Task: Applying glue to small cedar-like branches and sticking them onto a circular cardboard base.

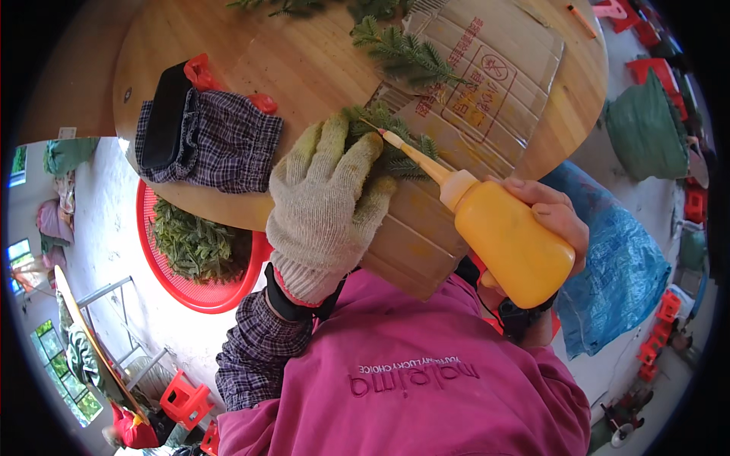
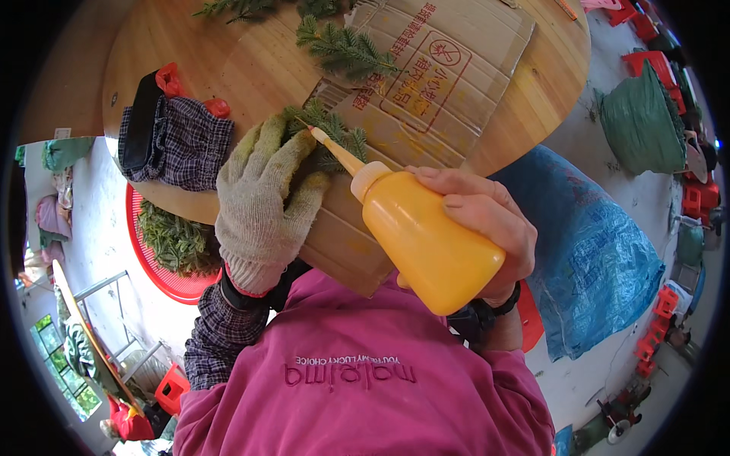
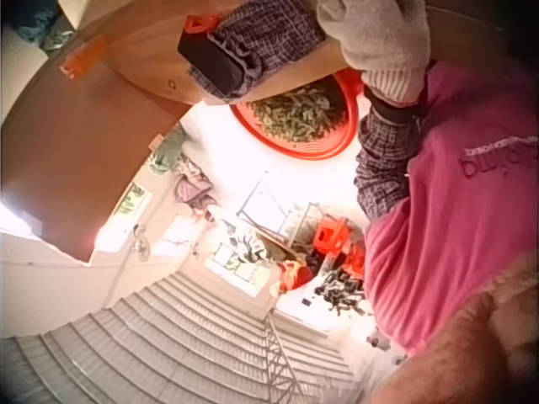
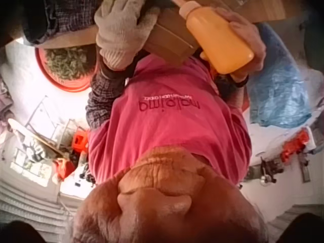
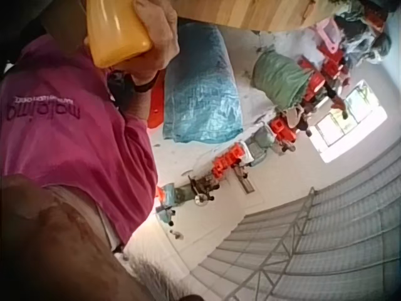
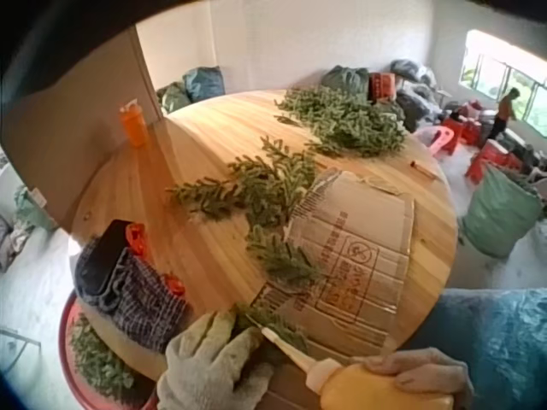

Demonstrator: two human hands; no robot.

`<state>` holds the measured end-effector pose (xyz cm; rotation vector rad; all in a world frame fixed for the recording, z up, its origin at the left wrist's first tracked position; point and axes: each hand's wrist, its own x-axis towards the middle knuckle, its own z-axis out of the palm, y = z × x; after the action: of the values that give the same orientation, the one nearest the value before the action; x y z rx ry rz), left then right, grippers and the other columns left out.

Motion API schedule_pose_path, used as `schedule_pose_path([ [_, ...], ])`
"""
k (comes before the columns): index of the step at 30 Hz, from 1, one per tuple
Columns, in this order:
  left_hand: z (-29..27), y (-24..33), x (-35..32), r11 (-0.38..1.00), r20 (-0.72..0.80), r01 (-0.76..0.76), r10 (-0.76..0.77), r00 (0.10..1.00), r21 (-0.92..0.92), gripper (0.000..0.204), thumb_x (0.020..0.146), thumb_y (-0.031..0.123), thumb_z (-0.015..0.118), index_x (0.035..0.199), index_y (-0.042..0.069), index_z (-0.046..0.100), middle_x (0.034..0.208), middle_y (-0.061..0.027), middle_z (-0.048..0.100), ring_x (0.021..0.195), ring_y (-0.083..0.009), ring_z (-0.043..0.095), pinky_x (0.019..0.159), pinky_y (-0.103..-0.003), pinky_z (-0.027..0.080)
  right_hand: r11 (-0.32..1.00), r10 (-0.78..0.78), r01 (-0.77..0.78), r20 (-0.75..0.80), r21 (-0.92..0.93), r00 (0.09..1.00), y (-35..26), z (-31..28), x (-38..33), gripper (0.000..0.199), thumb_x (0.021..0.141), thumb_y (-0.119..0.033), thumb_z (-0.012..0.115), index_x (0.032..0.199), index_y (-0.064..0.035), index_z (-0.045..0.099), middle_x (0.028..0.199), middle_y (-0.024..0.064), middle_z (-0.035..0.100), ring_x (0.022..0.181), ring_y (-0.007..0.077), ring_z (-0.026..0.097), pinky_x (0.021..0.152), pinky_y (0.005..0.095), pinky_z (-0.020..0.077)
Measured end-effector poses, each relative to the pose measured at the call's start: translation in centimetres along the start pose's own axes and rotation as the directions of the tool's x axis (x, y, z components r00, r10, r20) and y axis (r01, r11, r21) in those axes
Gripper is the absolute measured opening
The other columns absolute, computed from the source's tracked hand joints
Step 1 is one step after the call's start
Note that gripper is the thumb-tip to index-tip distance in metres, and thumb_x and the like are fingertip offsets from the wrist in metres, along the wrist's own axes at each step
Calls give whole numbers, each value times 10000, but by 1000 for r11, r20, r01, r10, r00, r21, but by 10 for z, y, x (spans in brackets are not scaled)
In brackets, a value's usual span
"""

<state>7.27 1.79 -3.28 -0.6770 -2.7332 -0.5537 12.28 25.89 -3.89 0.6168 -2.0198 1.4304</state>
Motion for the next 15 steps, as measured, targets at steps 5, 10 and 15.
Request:
schedule_pose_path([
  [5, 1, -1, -1, 1000, 0, 6, -6, 1000, -11, 469, 807, 235, 764, 1240, 92, 656, 1353, -184, 591, 1248, -373, 551, 1025, -471, 427, 1000, 6, -6, 23, 13, 1000, 0, 1, 5, 686, 698, -294, 953, 1146, -22, 510, 1076, 283, 678, 971, 398, 727, 806, 482, 635],
  [10, 2, -3, 0, 999, -10, -2, 2, 1000, -33, 458, 807, 239, 767, 1227, 91, 659, 1359, -184, 589, 1251, -373, 550, 1025, -472, 427, 1000, 6, -6, 4, 15, 1000, -2, 1, 4, 657, 706, -265, 950, 1139, -20, 521, 1071, 282, 683, 979, 393, 727, 809, 478, 634],
  [15, 5, -3, -3, 999, -27, 3, -4, 1000, -37, 451, 803, 239, 769, 1215, 90, 663, 1354, -188, 592, 1248, -373, 552, 1025, -475, 427, 998, 27, -28, -25, -48, 999, -8, 2, 2, 613, 709, -219, 948, 1112, -17, 533, 1059, 284, 690, 962, 393, 733, 804, 468, 637],
])
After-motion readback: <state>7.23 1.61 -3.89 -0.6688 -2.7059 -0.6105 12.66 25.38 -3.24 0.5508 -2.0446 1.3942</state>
